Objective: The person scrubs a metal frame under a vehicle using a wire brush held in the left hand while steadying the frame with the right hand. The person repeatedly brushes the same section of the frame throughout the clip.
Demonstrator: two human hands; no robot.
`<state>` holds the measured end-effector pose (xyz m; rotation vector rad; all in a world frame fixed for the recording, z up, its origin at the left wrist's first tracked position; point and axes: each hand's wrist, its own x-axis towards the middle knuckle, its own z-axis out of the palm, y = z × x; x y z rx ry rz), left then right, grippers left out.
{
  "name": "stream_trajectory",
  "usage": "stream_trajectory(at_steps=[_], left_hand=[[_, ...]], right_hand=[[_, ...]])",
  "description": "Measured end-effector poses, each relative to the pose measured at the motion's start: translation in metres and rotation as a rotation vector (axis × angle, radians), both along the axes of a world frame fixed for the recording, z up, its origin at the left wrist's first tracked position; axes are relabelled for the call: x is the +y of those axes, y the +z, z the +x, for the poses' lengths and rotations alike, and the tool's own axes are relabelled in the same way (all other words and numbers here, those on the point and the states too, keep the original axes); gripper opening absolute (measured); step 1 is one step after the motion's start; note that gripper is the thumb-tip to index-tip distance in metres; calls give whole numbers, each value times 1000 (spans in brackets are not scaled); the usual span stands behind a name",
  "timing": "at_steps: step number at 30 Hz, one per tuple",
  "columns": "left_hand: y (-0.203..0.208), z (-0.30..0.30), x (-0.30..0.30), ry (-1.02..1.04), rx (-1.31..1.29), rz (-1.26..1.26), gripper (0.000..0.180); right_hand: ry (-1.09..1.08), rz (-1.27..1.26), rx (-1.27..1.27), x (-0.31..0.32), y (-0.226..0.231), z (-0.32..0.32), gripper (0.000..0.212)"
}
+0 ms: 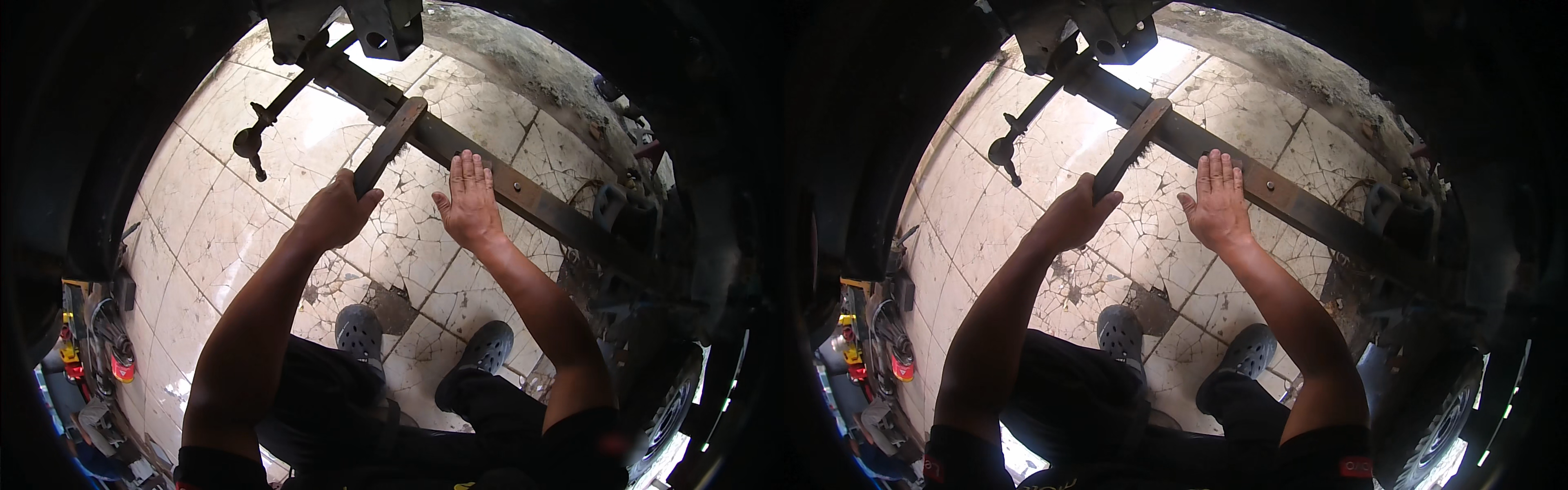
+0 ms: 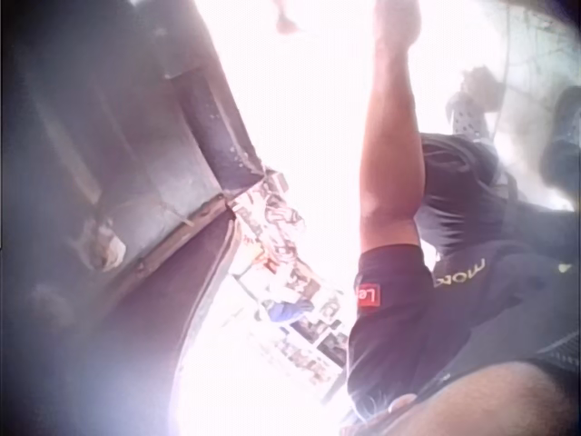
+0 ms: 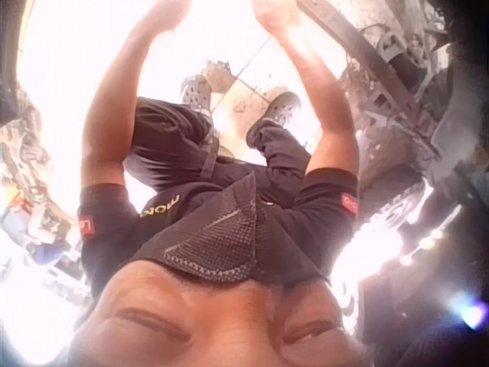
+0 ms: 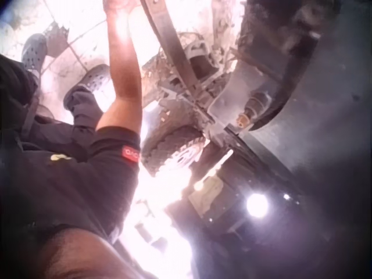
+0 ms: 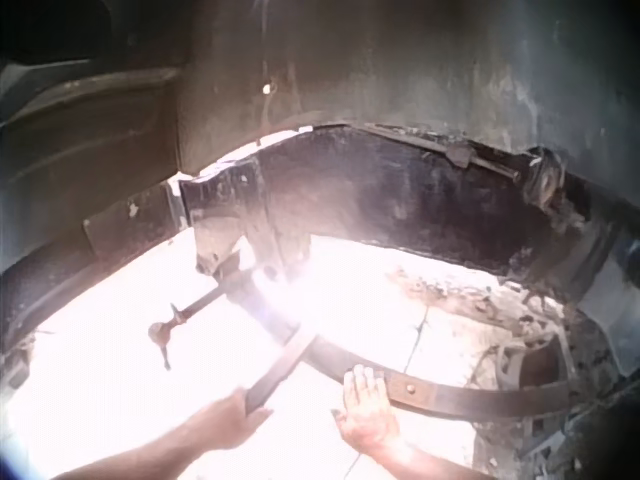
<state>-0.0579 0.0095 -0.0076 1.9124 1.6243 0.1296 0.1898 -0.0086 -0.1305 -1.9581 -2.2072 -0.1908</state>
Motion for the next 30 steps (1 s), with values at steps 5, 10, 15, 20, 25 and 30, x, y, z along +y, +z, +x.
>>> stream_trajectory(at_steps=[5, 10, 15, 20, 25, 30], left_hand=[[4, 7, 0, 3, 5, -22, 54], [3, 3, -1, 33, 1, -53, 54], [1, 6, 0, 6, 2, -31, 54], [-2, 4, 0, 16, 6, -27, 54], [3, 8, 0, -8, 9, -37, 55], [3, 6, 0, 13, 12, -65, 55]], right_hand=[[-120, -22, 120, 18, 3, 35, 69], [63, 89, 68, 1, -10, 3, 68], [-183, -43, 207, 25, 4, 46, 67], [47, 94, 118, 7, -8, 6, 65], [-91, 23, 164, 25, 3, 40, 62], [52, 114, 81, 11, -8, 5, 63]])
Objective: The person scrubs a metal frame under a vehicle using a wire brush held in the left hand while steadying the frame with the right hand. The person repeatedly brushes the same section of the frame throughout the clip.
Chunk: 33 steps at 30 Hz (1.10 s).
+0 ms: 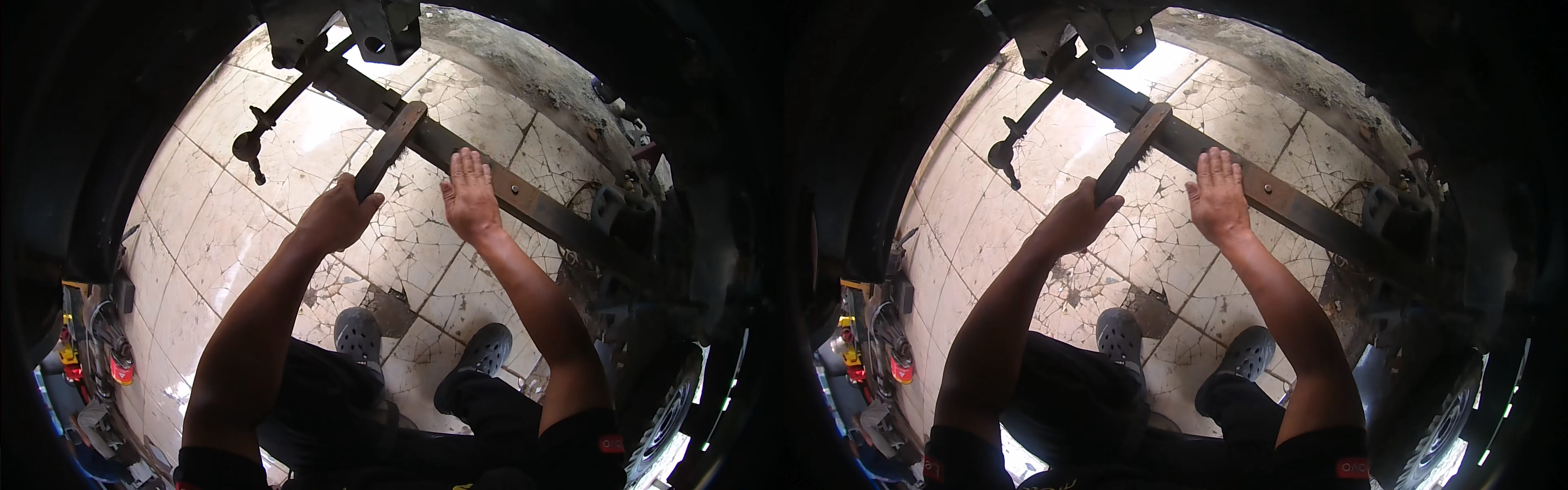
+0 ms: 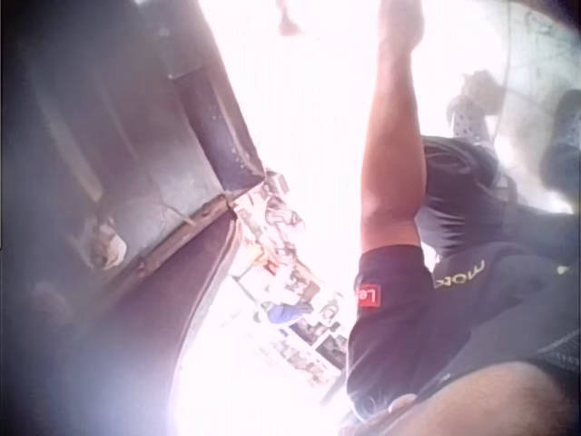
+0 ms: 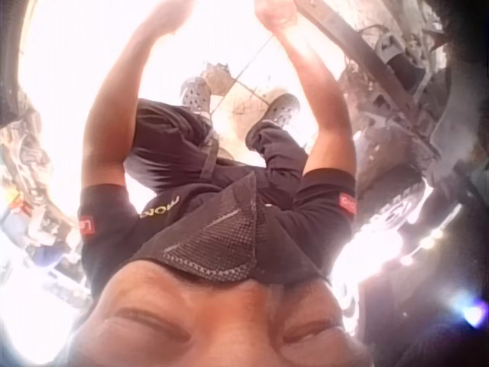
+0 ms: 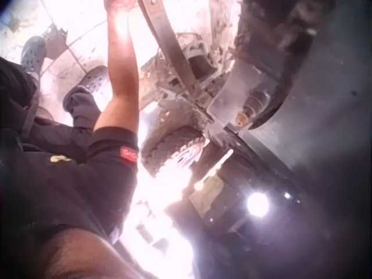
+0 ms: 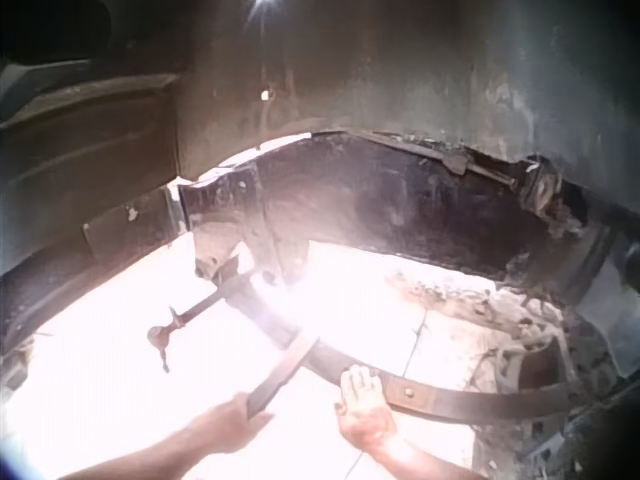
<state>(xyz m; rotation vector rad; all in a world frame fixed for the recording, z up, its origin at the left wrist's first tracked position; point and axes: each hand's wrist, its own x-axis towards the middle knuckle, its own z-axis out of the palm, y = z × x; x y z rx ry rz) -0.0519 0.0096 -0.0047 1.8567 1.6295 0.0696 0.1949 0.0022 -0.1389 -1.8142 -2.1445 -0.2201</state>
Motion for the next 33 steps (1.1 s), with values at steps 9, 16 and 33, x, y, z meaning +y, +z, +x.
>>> stream_trajectory(at_steps=[9, 16, 33], left_hand=[[-4, 1, 0, -5, 23, 21, 55], [-1, 4, 0, -30, 1, 22, 57], [-6, 1, 0, -30, -10, 33, 56]], right_hand=[[-111, -50, 46, 8, 0, 5, 65], [-153, -111, 102, 13, 14, 27, 62], [86, -51, 57, 4, 6, -14, 65]])
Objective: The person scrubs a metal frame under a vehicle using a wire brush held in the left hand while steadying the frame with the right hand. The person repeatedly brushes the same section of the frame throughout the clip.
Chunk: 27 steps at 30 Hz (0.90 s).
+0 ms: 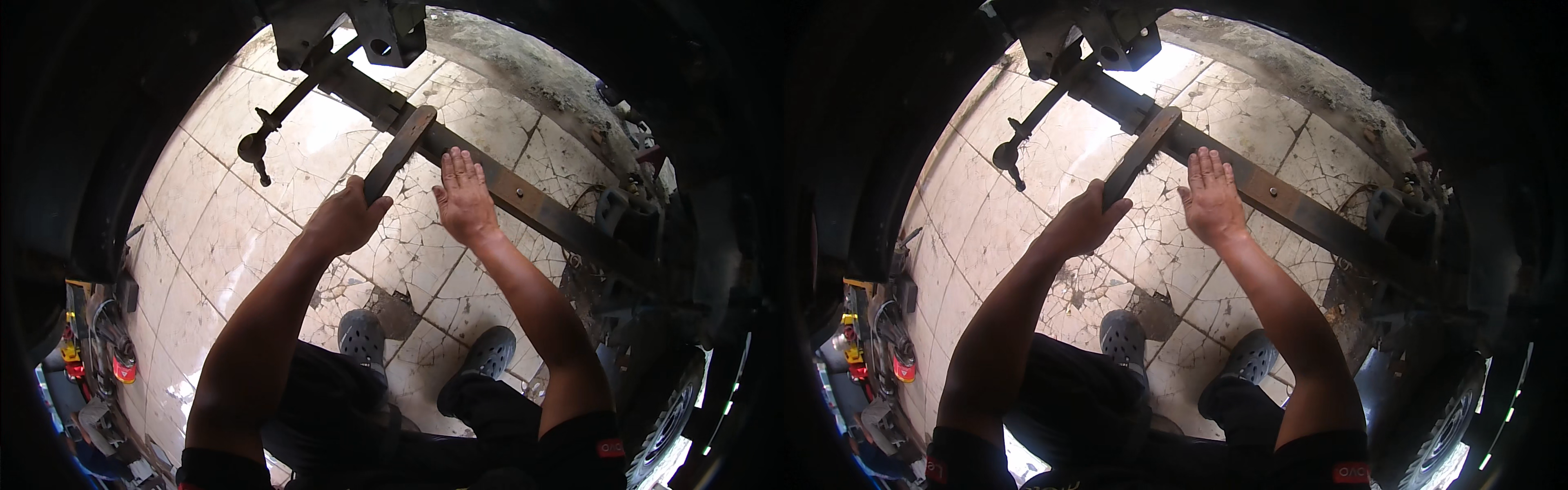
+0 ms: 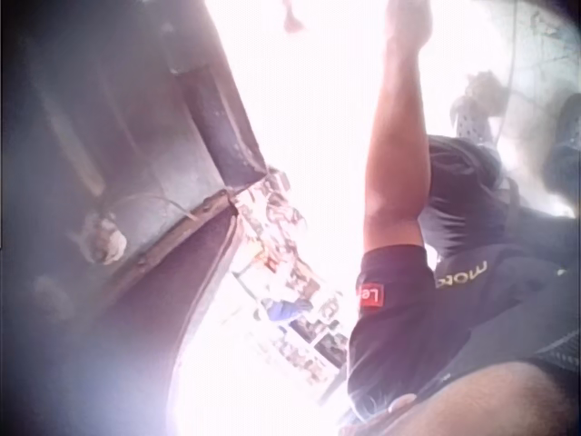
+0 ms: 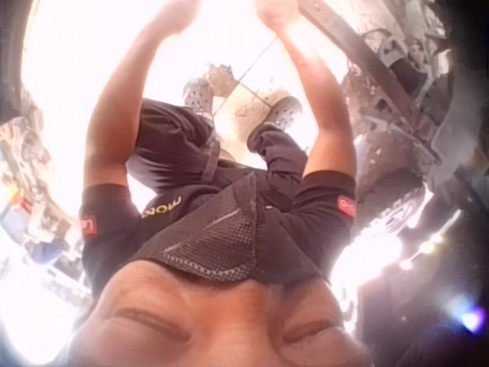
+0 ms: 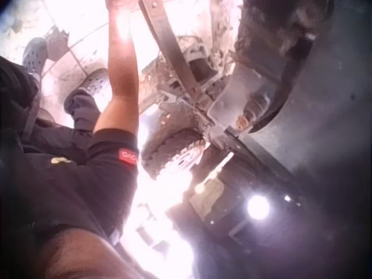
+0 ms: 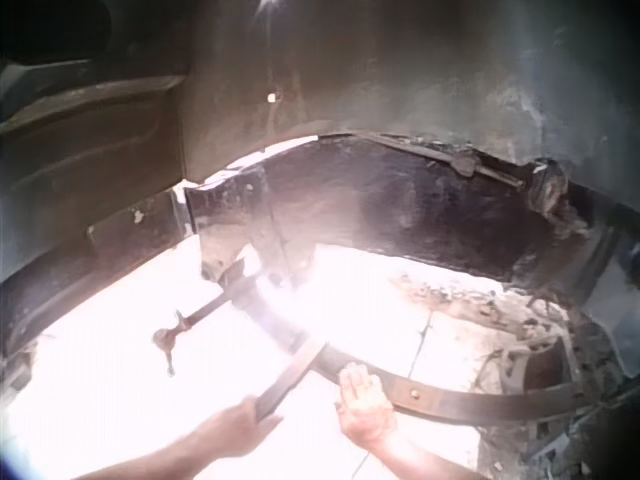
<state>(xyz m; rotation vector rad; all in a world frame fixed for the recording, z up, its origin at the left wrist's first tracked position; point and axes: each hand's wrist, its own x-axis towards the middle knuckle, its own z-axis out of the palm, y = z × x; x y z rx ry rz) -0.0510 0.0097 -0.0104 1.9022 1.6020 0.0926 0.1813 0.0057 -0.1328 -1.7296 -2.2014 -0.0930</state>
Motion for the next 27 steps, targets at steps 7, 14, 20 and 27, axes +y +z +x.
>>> stream_trajectory(at_steps=[7, 14, 20, 27], left_hand=[[-1, 2, 1, 22, 20, -22, 56], [14, 9, 0, 13, 21, -115, 61], [-2, -1, 0, 6, 23, 1, 57], [14, 9, 0, 17, 62, -125, 62]], right_hand=[[-233, -88, -14, 13, 5, 3, 65], [-165, -68, 61, 21, 11, 18, 62], [-59, -1, -69, 5, 0, -14, 63], [-287, -152, 29, 21, 10, 22, 65]])
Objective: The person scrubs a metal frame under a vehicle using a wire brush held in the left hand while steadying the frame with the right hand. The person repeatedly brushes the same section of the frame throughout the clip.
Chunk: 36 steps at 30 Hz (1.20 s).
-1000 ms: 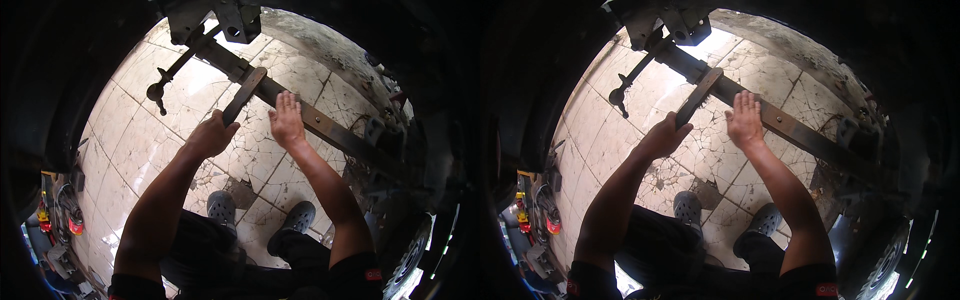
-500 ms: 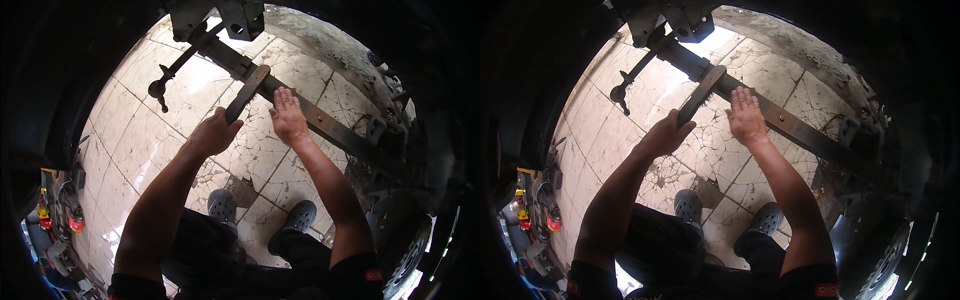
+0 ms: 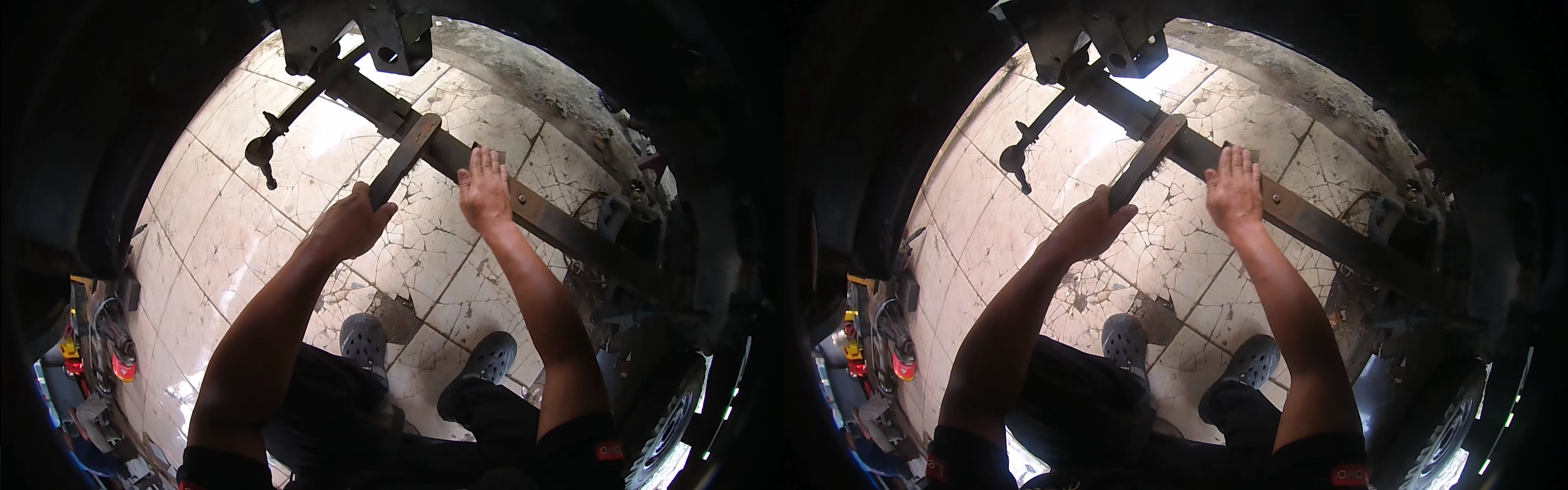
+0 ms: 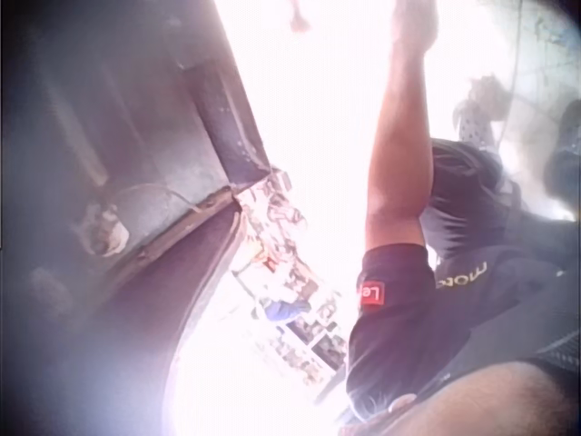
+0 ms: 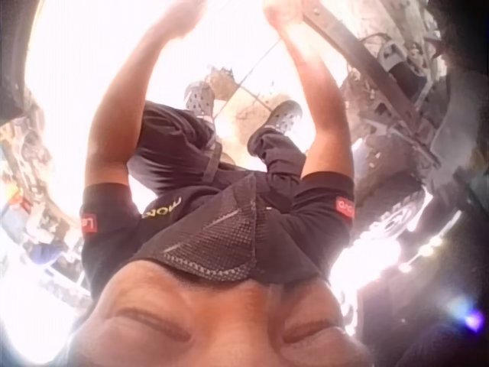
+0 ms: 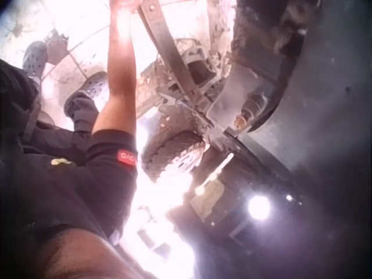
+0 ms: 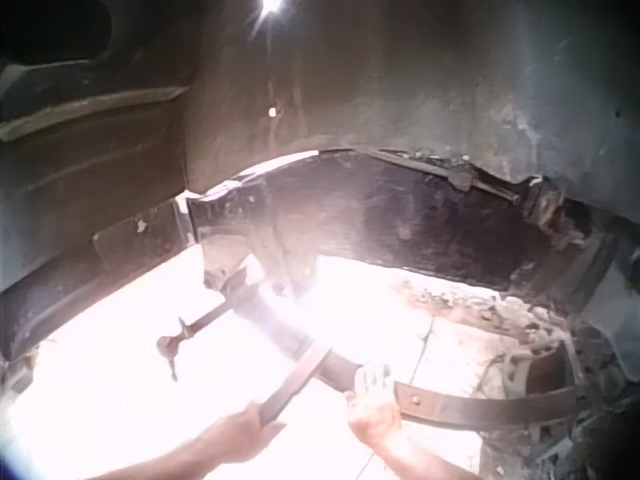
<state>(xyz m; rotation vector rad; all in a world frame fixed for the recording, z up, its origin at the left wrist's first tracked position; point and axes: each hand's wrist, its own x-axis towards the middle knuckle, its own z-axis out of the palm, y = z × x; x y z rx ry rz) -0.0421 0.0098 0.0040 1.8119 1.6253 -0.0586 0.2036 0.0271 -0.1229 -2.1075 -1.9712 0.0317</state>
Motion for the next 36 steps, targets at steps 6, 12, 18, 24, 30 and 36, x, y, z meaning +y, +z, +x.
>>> stream_trajectory(at_steps=[6, 12, 18, 24, 30, 36], left_hand=[[-1, -1, 0, -18, -20, -20, 64], [-4, -4, -1, 10, -18, 5, 63], [-3, 0, 0, -25, -37, 13, 63], [-9, -6, -1, -15, -29, 44, 62], [-14, -4, -1, -8, -29, 86, 56], [-12, -5, -1, -26, -54, 83, 59]], right_hand=[[267, 148, 5, -10, -7, -10, 62], [132, 119, -53, -10, -8, -26, 60], [233, 127, 18, -6, -1, -7, 59], [268, 171, -47, -16, -9, -40, 61], [63, 88, 49, 6, -2, -4, 63], [291, 138, -74, -15, -7, -26, 62]])
